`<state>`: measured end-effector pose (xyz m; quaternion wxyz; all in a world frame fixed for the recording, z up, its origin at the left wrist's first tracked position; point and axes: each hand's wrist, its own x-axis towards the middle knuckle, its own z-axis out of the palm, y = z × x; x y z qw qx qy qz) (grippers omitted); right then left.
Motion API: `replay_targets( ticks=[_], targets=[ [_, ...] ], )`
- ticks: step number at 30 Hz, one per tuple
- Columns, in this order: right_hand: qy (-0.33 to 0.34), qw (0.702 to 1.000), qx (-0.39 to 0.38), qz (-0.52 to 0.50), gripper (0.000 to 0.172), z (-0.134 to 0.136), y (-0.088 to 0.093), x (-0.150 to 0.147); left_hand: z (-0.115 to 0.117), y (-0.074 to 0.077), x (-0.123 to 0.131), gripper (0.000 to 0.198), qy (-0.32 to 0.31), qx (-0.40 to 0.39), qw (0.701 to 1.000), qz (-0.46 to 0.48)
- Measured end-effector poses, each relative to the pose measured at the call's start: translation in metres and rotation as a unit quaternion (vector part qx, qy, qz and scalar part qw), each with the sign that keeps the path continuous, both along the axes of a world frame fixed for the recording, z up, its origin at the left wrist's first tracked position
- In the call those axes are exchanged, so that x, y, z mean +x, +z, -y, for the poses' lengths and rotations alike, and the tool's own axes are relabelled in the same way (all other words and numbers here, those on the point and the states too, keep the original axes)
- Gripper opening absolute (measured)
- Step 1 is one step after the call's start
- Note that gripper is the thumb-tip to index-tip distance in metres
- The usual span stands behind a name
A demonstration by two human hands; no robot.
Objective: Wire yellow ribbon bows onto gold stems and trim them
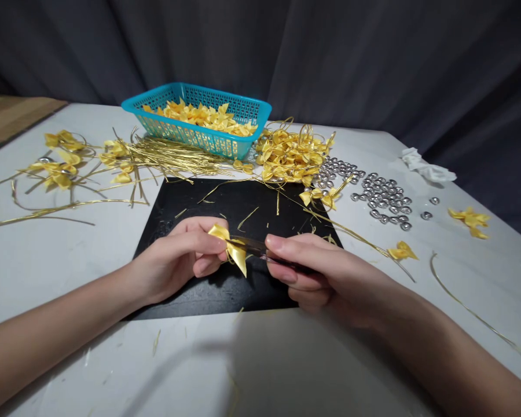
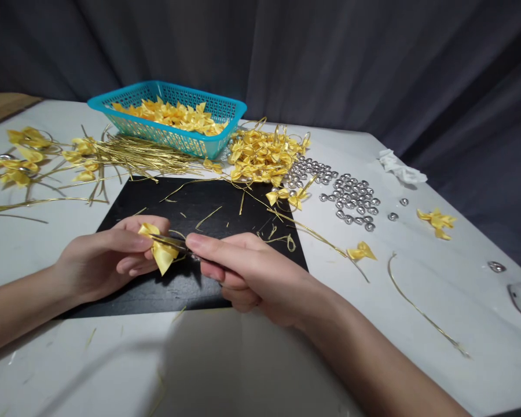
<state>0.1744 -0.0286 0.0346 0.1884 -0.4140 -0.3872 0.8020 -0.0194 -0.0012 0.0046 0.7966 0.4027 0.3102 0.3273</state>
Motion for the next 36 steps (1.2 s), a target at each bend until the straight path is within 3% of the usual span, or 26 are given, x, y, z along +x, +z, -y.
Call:
replay_targets(
  ticks=[17,36],
  targets=[
    [0.016,0.999,-0.031,0.015,0.045,-0.0033,0.0046,0.0072,0.0019,0.0007,-0.0002,0.017,0.020,0.007,1.000,-0.011],
    [0.019,0.998,-0.048,-0.042,0.044,-0.0023,-0.0024,0.0039,0.0028,0.0033,0.0000,0.014,0.018,0.017,1.000,-0.019]
  ],
)
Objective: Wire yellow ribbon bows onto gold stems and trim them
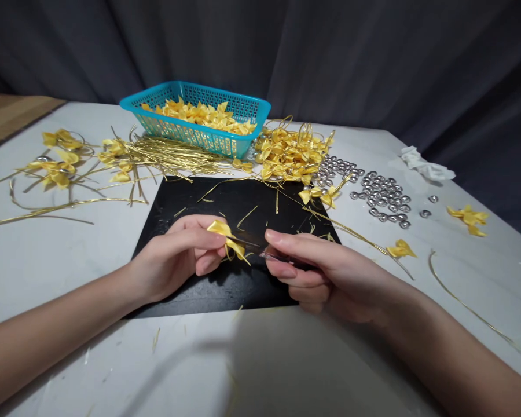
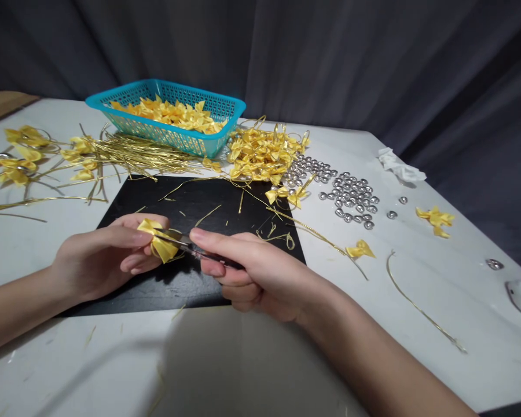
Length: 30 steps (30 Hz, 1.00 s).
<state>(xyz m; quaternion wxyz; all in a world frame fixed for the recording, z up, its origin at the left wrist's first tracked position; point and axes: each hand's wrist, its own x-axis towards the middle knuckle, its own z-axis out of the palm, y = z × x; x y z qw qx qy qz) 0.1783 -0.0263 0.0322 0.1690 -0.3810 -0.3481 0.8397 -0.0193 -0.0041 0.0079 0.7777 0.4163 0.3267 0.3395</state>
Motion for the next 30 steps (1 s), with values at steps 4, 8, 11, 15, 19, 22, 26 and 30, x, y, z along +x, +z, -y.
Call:
replay_targets(
  ticks=[4,8,11,15,19,22,26,30],
  targets=[
    [0.003,1.000,0.002,-0.002,0.044,0.000,0.000,-0.001,-0.001,0.000,0.000,0.014,-0.006,0.003,1.000,0.005],
    [0.000,0.999,0.044,0.014,0.044,-0.002,0.004,0.004,-0.001,-0.001,0.001,0.015,-0.003,0.006,1.000,0.000],
    [-0.101,0.968,0.201,0.110,0.045,-0.007,0.003,0.009,0.000,-0.003,0.001,0.016,-0.009,0.015,1.000,-0.011],
    [-0.172,0.759,0.470,0.416,0.042,-0.012,-0.010,0.009,0.001,-0.005,-0.001,0.016,-0.021,0.048,0.998,-0.045],
    [-0.007,0.635,0.521,0.570,0.032,-0.009,-0.021,0.002,0.001,-0.007,-0.001,0.013,-0.028,0.075,0.995,-0.064],
    [0.048,0.583,0.554,0.592,0.027,-0.005,-0.020,-0.001,0.002,-0.006,0.000,0.012,-0.030,0.094,0.992,-0.083],
    [0.026,0.534,0.588,0.608,0.021,-0.002,-0.017,-0.001,0.002,-0.006,0.001,0.015,-0.041,0.112,0.986,-0.118],
    [-0.105,0.633,0.584,0.498,0.020,0.000,-0.016,-0.003,0.003,-0.008,0.001,0.024,-0.036,0.123,0.979,-0.157]
  ],
)
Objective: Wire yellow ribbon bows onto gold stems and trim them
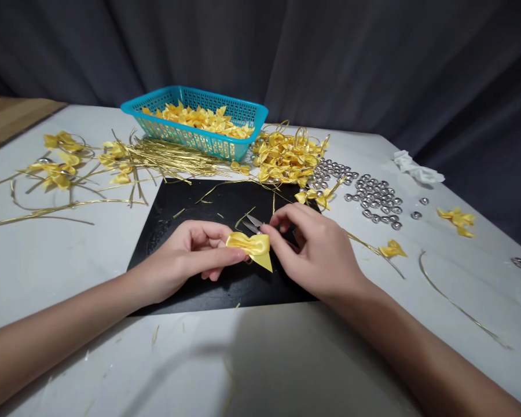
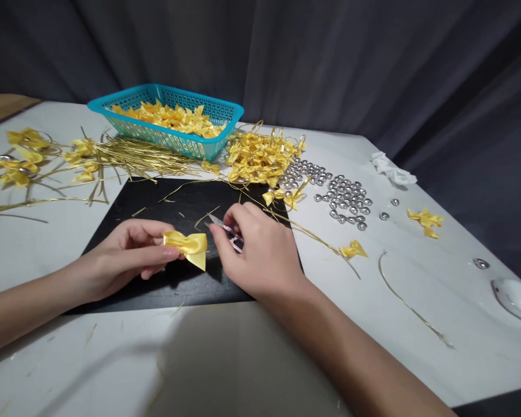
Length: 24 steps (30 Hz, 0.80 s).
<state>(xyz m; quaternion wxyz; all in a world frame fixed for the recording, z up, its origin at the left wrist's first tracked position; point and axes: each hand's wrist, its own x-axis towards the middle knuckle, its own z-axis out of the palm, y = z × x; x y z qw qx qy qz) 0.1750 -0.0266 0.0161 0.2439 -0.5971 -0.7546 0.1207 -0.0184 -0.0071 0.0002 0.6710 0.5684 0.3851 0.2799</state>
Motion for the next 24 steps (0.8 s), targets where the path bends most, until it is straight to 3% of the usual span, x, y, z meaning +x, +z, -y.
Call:
replay_targets(
  ticks=[3,5,8,12,17,24],
  targets=[
    [0.055,0.973,-0.092,-0.206,0.022,0.0042,0.0003,-0.0039,0.0008,-0.0013,-0.0005,0.024,-0.002,0.003,1.000,-0.015],
    [0.085,0.947,-0.156,-0.267,0.018,0.0066,0.0001,-0.0064,0.0011,-0.0015,-0.0002,0.023,-0.007,0.004,1.000,-0.020],
    [0.093,0.925,-0.204,-0.306,0.014,0.0076,-0.0001,-0.0091,0.0010,-0.0009,0.0010,0.023,-0.009,0.004,1.000,-0.026],
    [0.070,0.902,-0.232,-0.359,0.022,0.0057,0.0031,-0.0105,0.0003,-0.0007,0.0019,0.024,-0.011,0.004,1.000,-0.028],
    [0.021,0.886,-0.219,-0.407,0.026,0.0029,0.0060,-0.0096,0.0003,-0.0015,0.0021,0.025,-0.013,0.004,1.000,-0.020],
    [0.013,0.871,-0.230,-0.433,0.026,0.0012,0.0076,-0.0096,0.0004,-0.0014,0.0019,0.024,-0.010,-0.002,1.000,-0.010]
  ],
)
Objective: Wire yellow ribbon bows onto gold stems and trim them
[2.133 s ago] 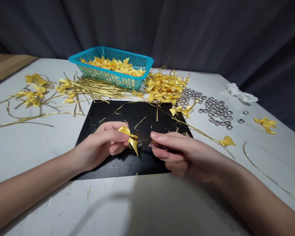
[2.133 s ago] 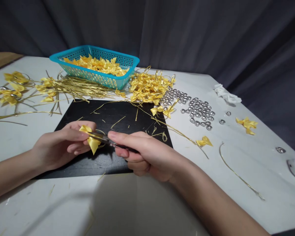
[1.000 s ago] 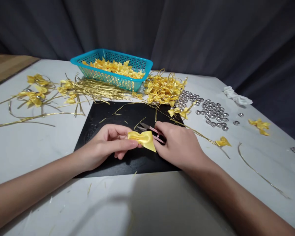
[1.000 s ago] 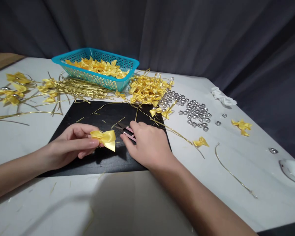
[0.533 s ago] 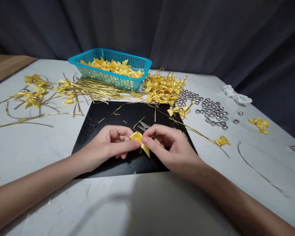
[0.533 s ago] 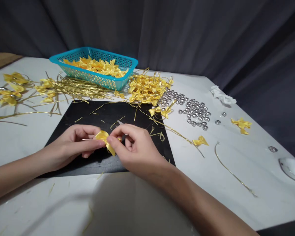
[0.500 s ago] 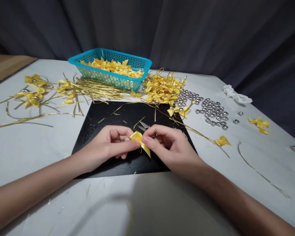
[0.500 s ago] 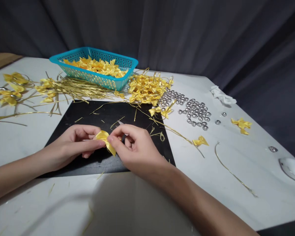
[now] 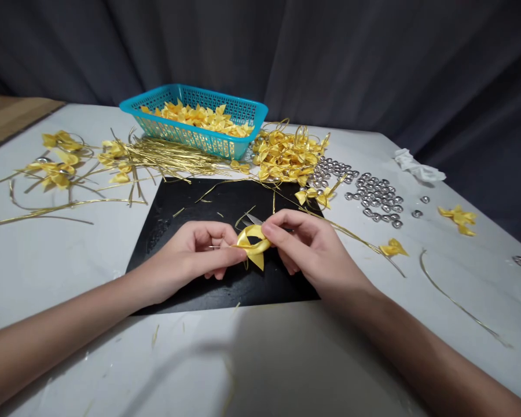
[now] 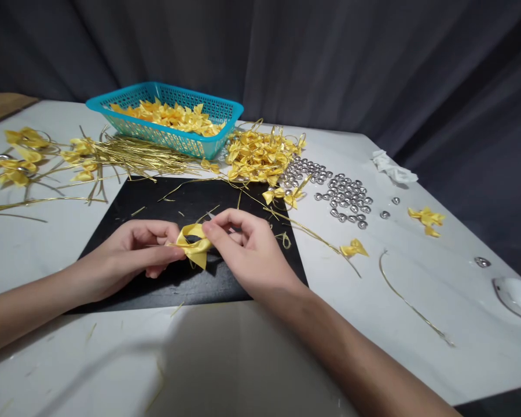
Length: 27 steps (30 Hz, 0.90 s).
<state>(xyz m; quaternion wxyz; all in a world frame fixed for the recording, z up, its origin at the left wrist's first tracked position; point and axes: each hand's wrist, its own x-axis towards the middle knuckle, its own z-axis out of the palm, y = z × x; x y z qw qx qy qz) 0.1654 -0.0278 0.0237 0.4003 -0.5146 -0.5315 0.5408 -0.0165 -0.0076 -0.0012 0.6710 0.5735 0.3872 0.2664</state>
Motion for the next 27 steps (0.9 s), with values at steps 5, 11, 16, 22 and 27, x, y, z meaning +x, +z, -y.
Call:
replay_targets(
  ticks=[5,11,16,22,27],
  targets=[
    [-0.021,1.000,0.001,0.024,0.021,0.000,-0.001,0.000,0.000,0.000,-0.001,0.025,0.018,0.004,1.000,-0.006],
    [-0.006,0.988,0.134,0.079,0.003,0.004,-0.006,0.001,-0.001,-0.001,-0.001,0.020,0.010,0.012,1.000,-0.007],
    [0.038,0.927,0.333,0.167,0.008,0.004,-0.013,0.002,-0.001,0.000,0.000,0.019,0.010,0.010,1.000,0.001],
    [0.082,0.883,0.400,0.229,0.010,0.003,-0.018,0.005,0.000,0.000,-0.001,0.020,-0.001,0.009,1.000,0.013],
    [0.117,0.917,0.327,0.195,0.008,0.002,-0.016,0.005,0.001,0.001,-0.001,0.022,-0.024,0.021,0.999,0.001]
  ],
)
